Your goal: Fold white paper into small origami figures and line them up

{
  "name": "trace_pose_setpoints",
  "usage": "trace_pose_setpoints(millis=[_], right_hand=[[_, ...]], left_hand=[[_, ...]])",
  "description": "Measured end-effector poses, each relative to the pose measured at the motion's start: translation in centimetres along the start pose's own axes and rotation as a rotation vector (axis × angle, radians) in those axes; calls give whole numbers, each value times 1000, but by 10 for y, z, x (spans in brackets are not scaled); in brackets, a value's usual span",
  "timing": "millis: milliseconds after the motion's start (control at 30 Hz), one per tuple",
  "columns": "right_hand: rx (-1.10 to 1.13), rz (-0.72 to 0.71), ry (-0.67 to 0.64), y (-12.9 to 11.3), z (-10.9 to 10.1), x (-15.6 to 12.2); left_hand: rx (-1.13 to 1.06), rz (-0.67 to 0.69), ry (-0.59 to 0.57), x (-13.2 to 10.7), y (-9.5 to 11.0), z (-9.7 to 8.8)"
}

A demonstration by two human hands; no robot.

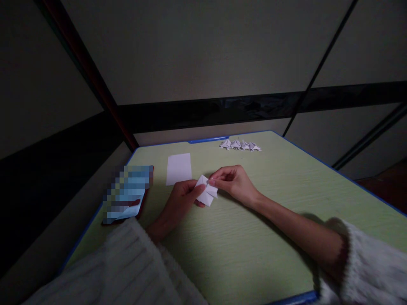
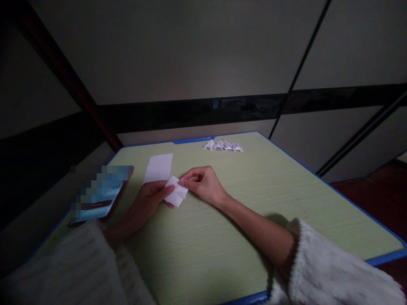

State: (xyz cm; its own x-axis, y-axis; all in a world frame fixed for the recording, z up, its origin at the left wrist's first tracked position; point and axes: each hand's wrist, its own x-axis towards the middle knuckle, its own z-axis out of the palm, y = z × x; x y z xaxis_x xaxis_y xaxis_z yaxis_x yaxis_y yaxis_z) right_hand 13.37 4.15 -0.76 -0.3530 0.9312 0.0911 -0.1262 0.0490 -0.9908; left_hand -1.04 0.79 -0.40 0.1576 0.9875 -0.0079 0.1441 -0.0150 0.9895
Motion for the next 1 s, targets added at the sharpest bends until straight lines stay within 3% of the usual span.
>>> trace_pose_setpoints(millis=[300, 800, 900, 1000], right_hand=[[5, -2, 4, -2, 1, -2], [34, 75, 14, 0, 3, 0], [52, 92, -25, -2, 4, 0], [-24, 101, -148, -4, 3, 0]], left_hand=[[127, 0, 70, -1, 4, 1], [118, 1, 51, -2, 3, -1], [106, -10, 48, -2, 3, -3], [95, 7, 23, -3, 3, -3]])
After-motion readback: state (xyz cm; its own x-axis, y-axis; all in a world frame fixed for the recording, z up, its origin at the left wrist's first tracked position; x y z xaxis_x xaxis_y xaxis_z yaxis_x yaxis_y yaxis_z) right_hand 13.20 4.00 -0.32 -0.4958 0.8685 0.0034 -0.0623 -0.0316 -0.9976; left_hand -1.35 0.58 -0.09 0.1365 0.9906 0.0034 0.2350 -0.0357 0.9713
